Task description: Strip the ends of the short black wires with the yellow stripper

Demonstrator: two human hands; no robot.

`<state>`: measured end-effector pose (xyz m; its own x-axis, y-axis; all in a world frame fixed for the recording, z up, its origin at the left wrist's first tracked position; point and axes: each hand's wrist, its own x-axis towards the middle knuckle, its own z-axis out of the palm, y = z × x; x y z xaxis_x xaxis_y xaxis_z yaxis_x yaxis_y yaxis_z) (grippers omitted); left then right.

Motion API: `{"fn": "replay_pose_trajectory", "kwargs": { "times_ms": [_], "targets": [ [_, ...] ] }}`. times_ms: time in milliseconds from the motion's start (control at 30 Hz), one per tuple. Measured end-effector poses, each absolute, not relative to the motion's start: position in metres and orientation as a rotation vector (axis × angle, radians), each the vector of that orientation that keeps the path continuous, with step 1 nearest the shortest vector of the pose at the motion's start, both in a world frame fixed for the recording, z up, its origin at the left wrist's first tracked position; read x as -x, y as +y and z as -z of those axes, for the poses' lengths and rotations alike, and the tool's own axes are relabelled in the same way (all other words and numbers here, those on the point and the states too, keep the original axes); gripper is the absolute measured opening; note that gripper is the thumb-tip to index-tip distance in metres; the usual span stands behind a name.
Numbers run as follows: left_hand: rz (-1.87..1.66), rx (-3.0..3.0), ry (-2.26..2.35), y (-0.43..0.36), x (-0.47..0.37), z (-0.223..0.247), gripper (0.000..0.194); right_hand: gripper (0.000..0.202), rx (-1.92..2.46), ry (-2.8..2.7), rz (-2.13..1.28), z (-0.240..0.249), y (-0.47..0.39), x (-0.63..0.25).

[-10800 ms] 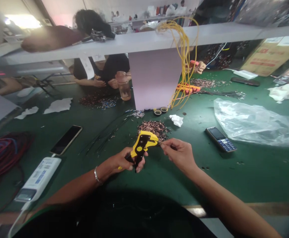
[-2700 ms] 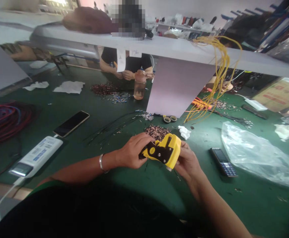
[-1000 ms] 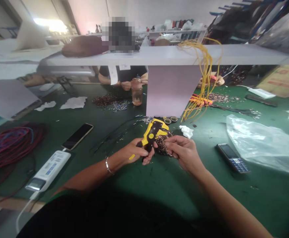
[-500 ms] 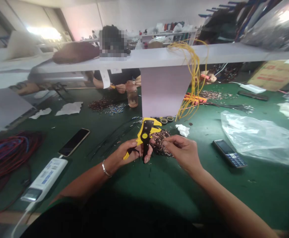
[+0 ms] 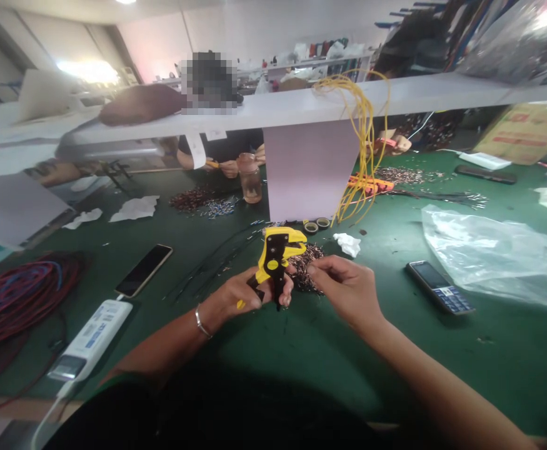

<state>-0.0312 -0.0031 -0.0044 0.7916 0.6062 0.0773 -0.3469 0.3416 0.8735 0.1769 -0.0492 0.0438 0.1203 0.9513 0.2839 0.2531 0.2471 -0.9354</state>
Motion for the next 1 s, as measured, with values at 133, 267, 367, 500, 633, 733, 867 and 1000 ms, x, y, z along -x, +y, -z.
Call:
{"fn": "replay_pose_trajectory", "kwargs": {
  "times_ms": [133,267,367,500,633,733,867,1000],
  "targets": [
    [-0.697,-1.091,0.304,-0.006,0.028,0.002,0.07,0.018,1.205,-1.461,-0.645,-0.046,-0.054,-0.176],
    [-0.688,-1.016,0.329,-0.008,0.027,-0.004,0.067,0.019,1.185,-1.503,-0.557,-0.048,-0.056,-0.176],
    [-0.652,-0.974,0.329,-0.009,0.027,-0.006,0.068,0.019,1.176,-1.519,-0.525,-0.048,-0.057,-0.177],
    [-0.622,-0.966,0.317,-0.01,0.028,-0.005,0.067,0.019,1.177,-1.534,-0.506,-0.048,-0.058,-0.177],
    [-0.631,-1.0,0.303,-0.011,0.027,-0.004,0.067,0.019,1.201,-1.501,-0.523,-0.048,-0.058,-0.176],
    [-0.662,-1.054,0.298,-0.012,0.027,-0.001,0.069,0.019,1.209,-1.477,-0.557,-0.049,-0.059,-0.175],
    [-0.713,-1.226,0.365,-0.011,0.03,0.002,0.059,0.018,1.22,-1.436,-0.656,-0.049,-0.06,-0.173],
    [-0.793,-1.656,0.501,-0.009,0.037,0.001,0.04,0.016,1.218,-1.347,-0.881,-0.047,-0.058,-0.172]
  ]
}}
